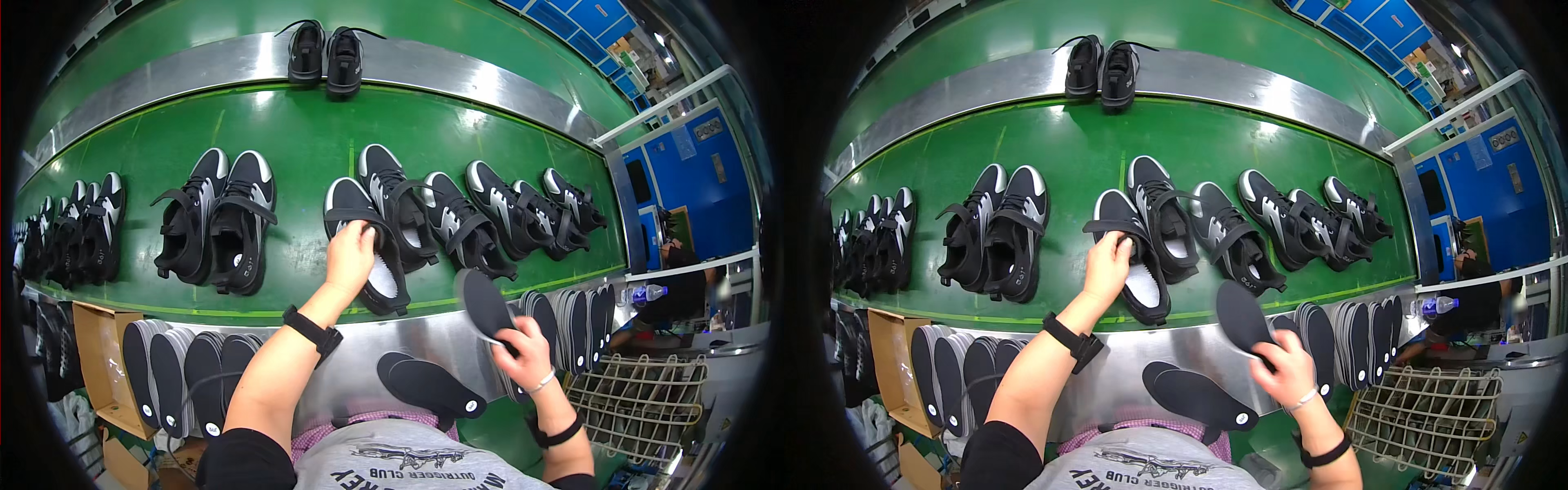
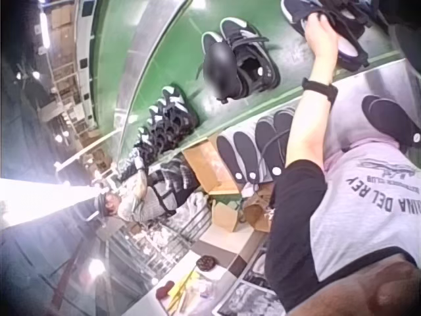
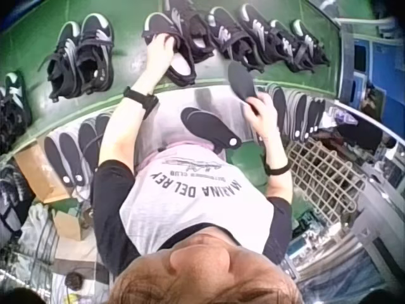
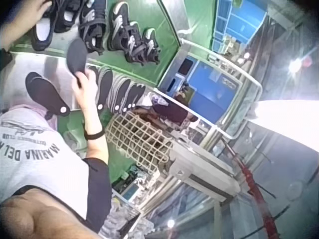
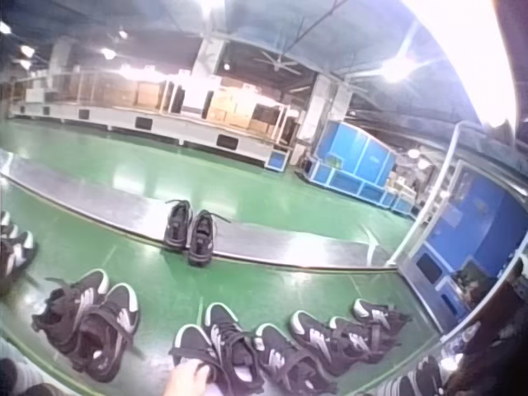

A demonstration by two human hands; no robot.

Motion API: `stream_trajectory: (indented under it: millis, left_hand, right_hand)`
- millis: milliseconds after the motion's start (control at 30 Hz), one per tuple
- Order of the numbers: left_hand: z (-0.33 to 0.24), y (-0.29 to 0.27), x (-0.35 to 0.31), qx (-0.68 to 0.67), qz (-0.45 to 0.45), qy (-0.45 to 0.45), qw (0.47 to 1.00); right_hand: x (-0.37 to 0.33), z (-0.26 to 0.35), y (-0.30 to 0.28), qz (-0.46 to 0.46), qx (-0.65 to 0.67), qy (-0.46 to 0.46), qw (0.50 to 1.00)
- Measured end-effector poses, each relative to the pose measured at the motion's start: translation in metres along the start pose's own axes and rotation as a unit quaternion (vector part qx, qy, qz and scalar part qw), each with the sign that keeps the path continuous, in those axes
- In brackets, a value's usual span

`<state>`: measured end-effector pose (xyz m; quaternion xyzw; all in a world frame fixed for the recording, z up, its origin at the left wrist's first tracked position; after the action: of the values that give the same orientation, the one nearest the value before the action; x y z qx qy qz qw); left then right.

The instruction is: The person gathers insoles from a shelf and a box, then inserts an insole into each shoe on a conveyor belt by hand. Finally, the person walks to a storage area and retrieves a plastic bag.

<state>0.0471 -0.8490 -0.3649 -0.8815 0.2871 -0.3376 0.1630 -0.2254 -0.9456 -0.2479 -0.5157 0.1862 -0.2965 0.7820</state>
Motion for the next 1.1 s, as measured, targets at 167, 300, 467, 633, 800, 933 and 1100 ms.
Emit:
stream_trajectory:
  millis: [167,300,467,633,800,933,1100]
  left_hand:
    - [0.016,-0.006,0.001,-0.045,0.049,-0.146,0.987]
    - [0.01,-0.008,0.003,-0.004,0.047,-0.123,0.991]
    - [0.007,-0.011,0.009,0.046,0.043,-0.129,0.99]
    - [0.011,-0.012,-0.001,0.051,0.041,-0.153,0.986]
    - [0.002,0.005,0.002,0.036,0.04,-0.118,0.992]
    - [0.015,-0.01,-0.008,0.029,0.064,-0.191,0.979]
    - [0.016,-0.009,-0.008,0.066,0.03,-0.147,0.986]
  right_hand:
    - [0.071,0.082,0.049,0.199,-0.228,-0.177,0.937]
    - [0.116,0.1,0.114,0.194,-0.287,-0.115,0.931]
    - [0.124,0.119,0.135,0.223,-0.305,-0.069,0.923]
    - [0.115,0.121,0.129,0.281,-0.267,-0.032,0.921]
    - [0.134,0.099,0.169,0.282,-0.252,0.018,0.925]
    - [0.109,0.121,0.138,0.244,-0.228,-0.03,0.942]
    - [0.104,0.116,0.101,0.313,-0.302,-0.023,0.9]
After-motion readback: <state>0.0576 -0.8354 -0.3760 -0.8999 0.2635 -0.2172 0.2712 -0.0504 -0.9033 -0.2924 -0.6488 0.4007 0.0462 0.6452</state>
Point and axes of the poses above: each hand's wrist, its own x-axis towards the middle knuckle, its own y-axis out of the palm, z = x × y, the point moved 3 cm from there along x, towards the middle knuckle, and after that the axes turned 13 degrees about y, right-handed, at the moved point
